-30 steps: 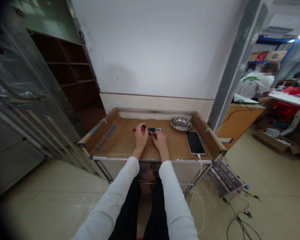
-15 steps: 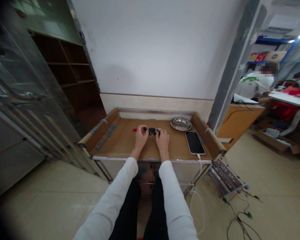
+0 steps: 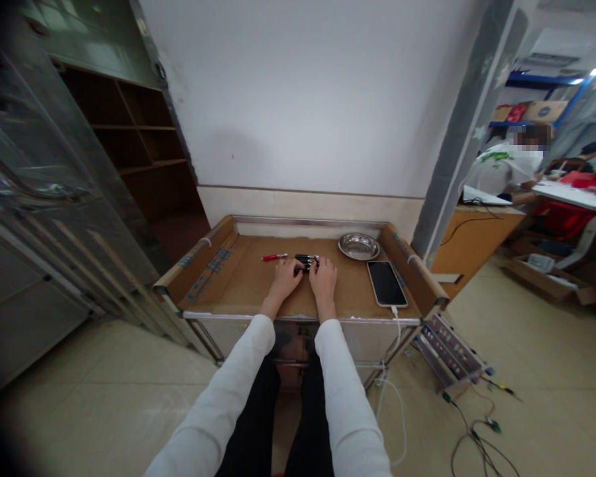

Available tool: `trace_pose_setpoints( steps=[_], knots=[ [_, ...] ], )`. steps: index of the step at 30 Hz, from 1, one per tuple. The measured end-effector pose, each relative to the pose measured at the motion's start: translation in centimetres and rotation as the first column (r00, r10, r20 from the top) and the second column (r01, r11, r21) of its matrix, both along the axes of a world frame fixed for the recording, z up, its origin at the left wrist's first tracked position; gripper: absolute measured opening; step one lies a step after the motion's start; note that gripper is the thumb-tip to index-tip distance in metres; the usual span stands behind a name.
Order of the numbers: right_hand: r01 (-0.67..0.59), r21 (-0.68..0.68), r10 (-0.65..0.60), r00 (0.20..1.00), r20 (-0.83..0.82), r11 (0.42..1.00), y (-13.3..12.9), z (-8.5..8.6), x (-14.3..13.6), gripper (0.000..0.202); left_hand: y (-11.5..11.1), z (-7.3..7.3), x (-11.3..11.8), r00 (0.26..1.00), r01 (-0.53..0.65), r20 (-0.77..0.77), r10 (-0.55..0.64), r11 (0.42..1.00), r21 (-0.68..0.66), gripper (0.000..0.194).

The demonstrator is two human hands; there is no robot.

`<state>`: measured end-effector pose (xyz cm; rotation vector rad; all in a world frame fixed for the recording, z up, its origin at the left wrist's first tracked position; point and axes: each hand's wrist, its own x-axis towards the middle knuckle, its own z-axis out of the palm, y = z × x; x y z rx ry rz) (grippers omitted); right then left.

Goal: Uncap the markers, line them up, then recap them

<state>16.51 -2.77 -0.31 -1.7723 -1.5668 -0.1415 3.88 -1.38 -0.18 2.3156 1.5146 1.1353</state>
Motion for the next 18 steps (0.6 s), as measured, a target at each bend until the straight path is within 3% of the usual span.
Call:
trace_pose_setpoints(
  steps=[11,18],
  knots=[
    [-0.079,-0.046,0.081,0.996,0.036,0.996,0.0,-0.4,0.0,0.02,1.4,-1.4,0.1,0.997,-0.003,0.079,0.003,1.0,-0.003,0.015],
    [-0.143,-0.085,0.149,0.987,0.067,0.986,-0.2,-0.5,0.0,0.018,1.8,-1.2,0.3,0.995,-0.011,0.097,0.011,1.0,-0.002,0.014]
  ],
)
